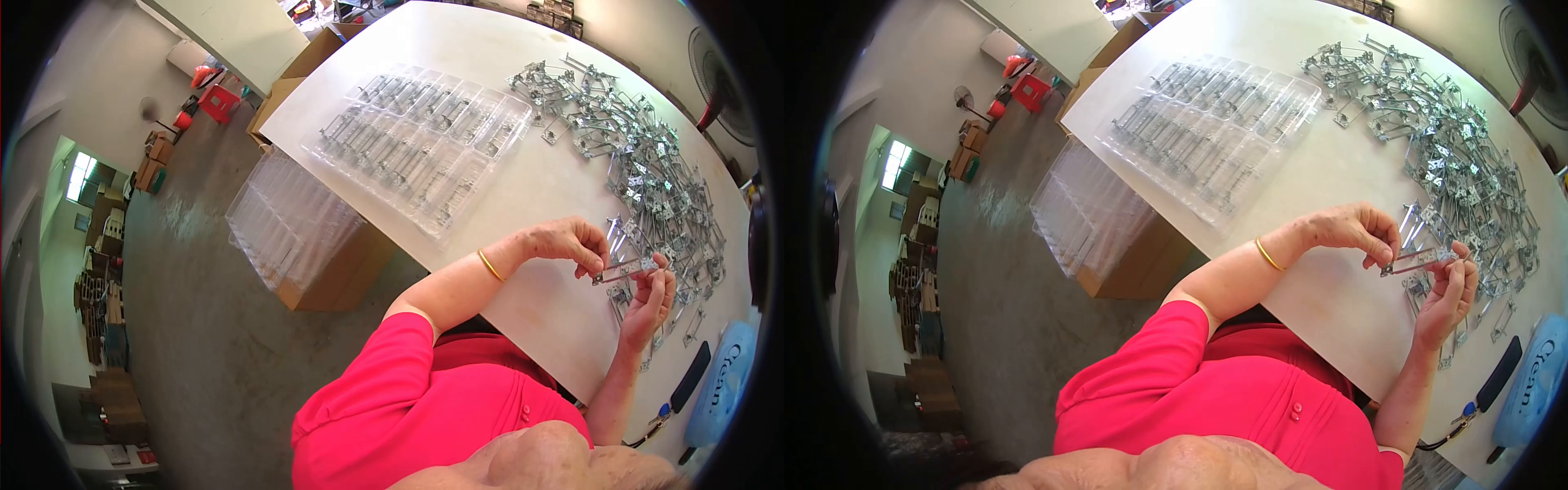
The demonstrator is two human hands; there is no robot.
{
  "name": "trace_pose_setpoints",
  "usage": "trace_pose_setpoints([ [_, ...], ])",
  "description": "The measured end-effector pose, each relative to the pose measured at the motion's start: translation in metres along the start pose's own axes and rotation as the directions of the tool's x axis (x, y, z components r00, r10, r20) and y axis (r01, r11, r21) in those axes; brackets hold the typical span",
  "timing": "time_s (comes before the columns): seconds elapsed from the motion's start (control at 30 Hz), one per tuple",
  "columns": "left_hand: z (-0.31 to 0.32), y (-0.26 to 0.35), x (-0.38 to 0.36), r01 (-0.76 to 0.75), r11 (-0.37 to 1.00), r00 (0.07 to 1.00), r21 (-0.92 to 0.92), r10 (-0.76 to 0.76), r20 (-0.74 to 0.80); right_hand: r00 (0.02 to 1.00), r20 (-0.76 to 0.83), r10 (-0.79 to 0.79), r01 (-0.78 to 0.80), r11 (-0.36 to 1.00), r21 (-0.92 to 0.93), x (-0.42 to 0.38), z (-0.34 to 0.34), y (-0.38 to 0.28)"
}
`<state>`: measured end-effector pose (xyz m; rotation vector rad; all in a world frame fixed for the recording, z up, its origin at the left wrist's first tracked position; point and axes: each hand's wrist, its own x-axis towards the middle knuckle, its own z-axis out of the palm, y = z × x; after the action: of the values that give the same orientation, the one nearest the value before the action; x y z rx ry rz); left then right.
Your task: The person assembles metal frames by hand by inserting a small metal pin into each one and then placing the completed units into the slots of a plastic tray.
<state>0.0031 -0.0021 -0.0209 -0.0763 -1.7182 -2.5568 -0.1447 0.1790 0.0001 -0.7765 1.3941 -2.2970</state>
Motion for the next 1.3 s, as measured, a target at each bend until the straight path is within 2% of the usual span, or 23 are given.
trace_pose_setpoints([
  [0.03,0.0,0.001,0.0,-0.033,0.999,0.999,-0.02,0.033,-0.025,1.0,0.001,-0.001,0.001,1.0,0.0,0.001,-0.002,0.0],
  [0.1,-0.001,0.005,0.001,-0.066,0.997,0.997,-0.039,0.064,-0.05,0.992,0.121,0.04,-0.036,0.999,-0.034,0.003,-0.009,0.0],
  [0.13,0.0,0.007,0.002,-0.11,0.991,0.991,-0.076,0.103,-0.09,0.992,0.119,0.041,-0.037,0.999,-0.034,0.001,-0.009,-0.001],
  [0.2,0.002,0.013,0.003,-0.174,0.978,0.973,-0.113,0.153,-0.17,0.969,0.226,0.103,-0.079,0.991,-0.112,-0.005,-0.005,-0.003],
  [0.23,0.005,0.016,0.003,-0.17,0.979,0.974,-0.116,0.149,-0.172,0.969,0.223,0.108,-0.085,0.99,-0.113,-0.007,-0.004,-0.003],
  [0.3,0.01,0.026,0.002,-0.208,0.971,0.956,-0.118,0.176,-0.233,0.933,0.341,0.113,-0.035,0.973,-0.229,-0.011,-0.001,0.0],
  [0.37,0.019,0.037,0.001,-0.202,0.975,0.953,-0.092,0.174,-0.249,0.923,0.363,0.126,-0.032,0.967,-0.254,-0.015,0.003,0.001],
  [0.43,0.027,0.046,0.0,-0.134,0.991,0.952,0.027,0.136,-0.275,0.875,0.456,0.162,-0.017,0.952,-0.305,-0.02,0.002,0.007],
  [0.47,0.031,0.049,-0.001,-0.13,0.991,0.952,0.024,0.131,-0.276,0.875,0.455,0.167,-0.018,0.95,-0.313,-0.022,0.003,0.011],
  [0.53,0.038,0.056,-0.007,-0.07,0.976,0.937,0.205,0.135,-0.323,0.856,0.482,0.185,-0.005,0.937,-0.35,-0.026,0.005,0.01],
  [0.57,0.041,0.061,-0.013,-0.064,0.976,0.938,0.206,0.129,-0.323,0.836,0.512,0.199,0.015,0.924,-0.383,-0.027,0.007,0.01],
  [0.63,0.047,0.073,-0.03,-0.003,0.933,0.915,0.36,0.148,-0.376,0.837,0.511,0.197,0.025,0.918,-0.396,-0.031,0.01,0.01],
  [0.7,0.046,0.076,-0.052,0.012,0.925,0.891,0.38,0.162,-0.424,0.838,0.508,0.198,0.032,0.912,-0.409,-0.034,0.012,0.01],
  [0.77,0.04,0.08,-0.08,0.061,0.848,0.827,0.527,0.253,-0.503,0.82,0.528,0.221,0.028,0.906,-0.423,-0.035,0.013,0.008],
  [0.87,0.04,0.103,-0.13,0.258,0.726,0.732,0.638,0.284,-0.619,0.809,0.547,0.212,0.078,0.885,-0.459,-0.038,0.014,0.01],
  [0.9,0.035,0.106,-0.147,0.329,0.68,0.694,0.656,0.298,-0.656,0.81,0.546,0.214,0.073,0.887,-0.455,-0.038,0.015,0.01],
  [0.93,0.033,0.108,-0.161,0.334,0.678,0.693,0.655,0.294,-0.658,0.793,0.565,0.226,0.093,0.872,-0.48,-0.039,0.015,0.011],
  [1.0,0.03,0.112,-0.188,0.394,0.678,0.556,0.621,0.362,-0.748,0.774,0.586,0.241,0.113,0.857,-0.502,-0.04,0.015,0.012],
  [1.03,0.029,0.115,-0.198,0.395,0.679,0.554,0.619,0.362,-0.75,0.763,0.601,0.237,0.129,0.855,-0.502,-0.041,0.015,0.014],
  [1.1,0.027,0.119,-0.215,0.526,0.642,0.434,0.558,0.362,-0.825,0.749,0.62,0.235,0.147,0.853,-0.501,-0.041,0.015,0.016],
  [1.17,0.021,0.118,-0.229,0.549,0.611,0.422,0.57,0.386,-0.82,0.754,0.62,0.219,0.166,0.848,-0.503,-0.042,0.016,0.019],
  [1.23,0.015,0.119,-0.237,0.569,0.629,0.423,0.529,0.327,-0.845,0.754,0.609,0.245,0.146,0.842,-0.52,-0.042,0.017,0.017],
  [1.3,0.013,0.12,-0.237,0.595,0.601,0.415,0.534,0.34,-0.844,0.757,0.596,0.268,0.127,0.834,-0.537,-0.042,0.018,0.017],
])
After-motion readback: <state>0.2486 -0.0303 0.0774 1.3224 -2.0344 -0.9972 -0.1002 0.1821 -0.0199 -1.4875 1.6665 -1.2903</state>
